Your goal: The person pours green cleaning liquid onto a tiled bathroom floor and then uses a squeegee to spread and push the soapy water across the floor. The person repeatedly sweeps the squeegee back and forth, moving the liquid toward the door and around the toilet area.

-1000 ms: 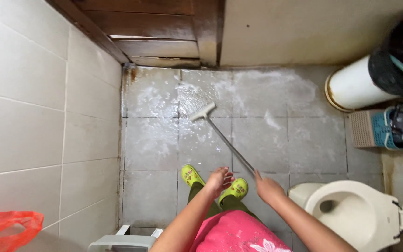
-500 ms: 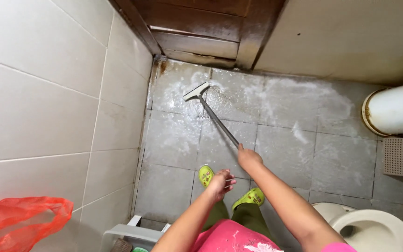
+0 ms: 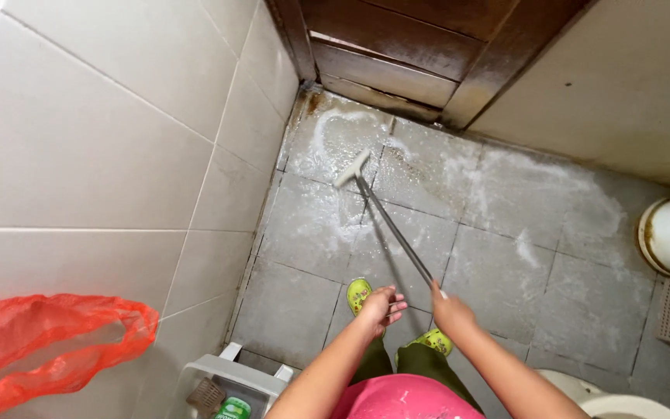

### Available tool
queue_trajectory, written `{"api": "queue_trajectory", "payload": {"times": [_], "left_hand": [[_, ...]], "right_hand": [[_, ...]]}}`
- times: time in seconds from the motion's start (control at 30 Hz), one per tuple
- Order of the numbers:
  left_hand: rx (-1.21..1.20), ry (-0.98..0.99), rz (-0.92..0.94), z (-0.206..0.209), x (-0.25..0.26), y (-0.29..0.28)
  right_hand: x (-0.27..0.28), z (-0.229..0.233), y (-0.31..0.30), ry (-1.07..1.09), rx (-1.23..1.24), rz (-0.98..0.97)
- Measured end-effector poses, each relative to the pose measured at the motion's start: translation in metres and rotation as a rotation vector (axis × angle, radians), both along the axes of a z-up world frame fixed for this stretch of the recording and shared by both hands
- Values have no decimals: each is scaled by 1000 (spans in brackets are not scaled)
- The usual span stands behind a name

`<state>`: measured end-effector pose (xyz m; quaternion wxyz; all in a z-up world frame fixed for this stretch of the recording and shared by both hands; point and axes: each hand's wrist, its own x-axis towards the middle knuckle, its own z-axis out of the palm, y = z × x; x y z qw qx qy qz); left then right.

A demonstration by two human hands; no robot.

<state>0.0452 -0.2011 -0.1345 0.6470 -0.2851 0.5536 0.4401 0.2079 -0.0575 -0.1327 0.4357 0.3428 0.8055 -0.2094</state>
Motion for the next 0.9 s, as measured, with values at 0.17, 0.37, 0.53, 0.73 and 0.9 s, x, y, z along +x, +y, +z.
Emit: {"api": "queue_trajectory", "payload": {"times": [0.17,0.37,0.53,0.73,0.9], "left_hand": [[155,53,-20,-24,-10,-26],[-15,-13,145,-16,-13,-45],[-55,-22,122,-21,-21,-52],[-35,35,159,-28,-32,-42],[16,76,204,-17,-33,-60]], "right_hand": [[-124,-32,43,354,97,108],[30,39,-20,-44,-51,177],[38,33,-42,-141,-124,82],[-152,-2,-28,56,-107,187],[-115,1,-26,69,-147,153]]}}
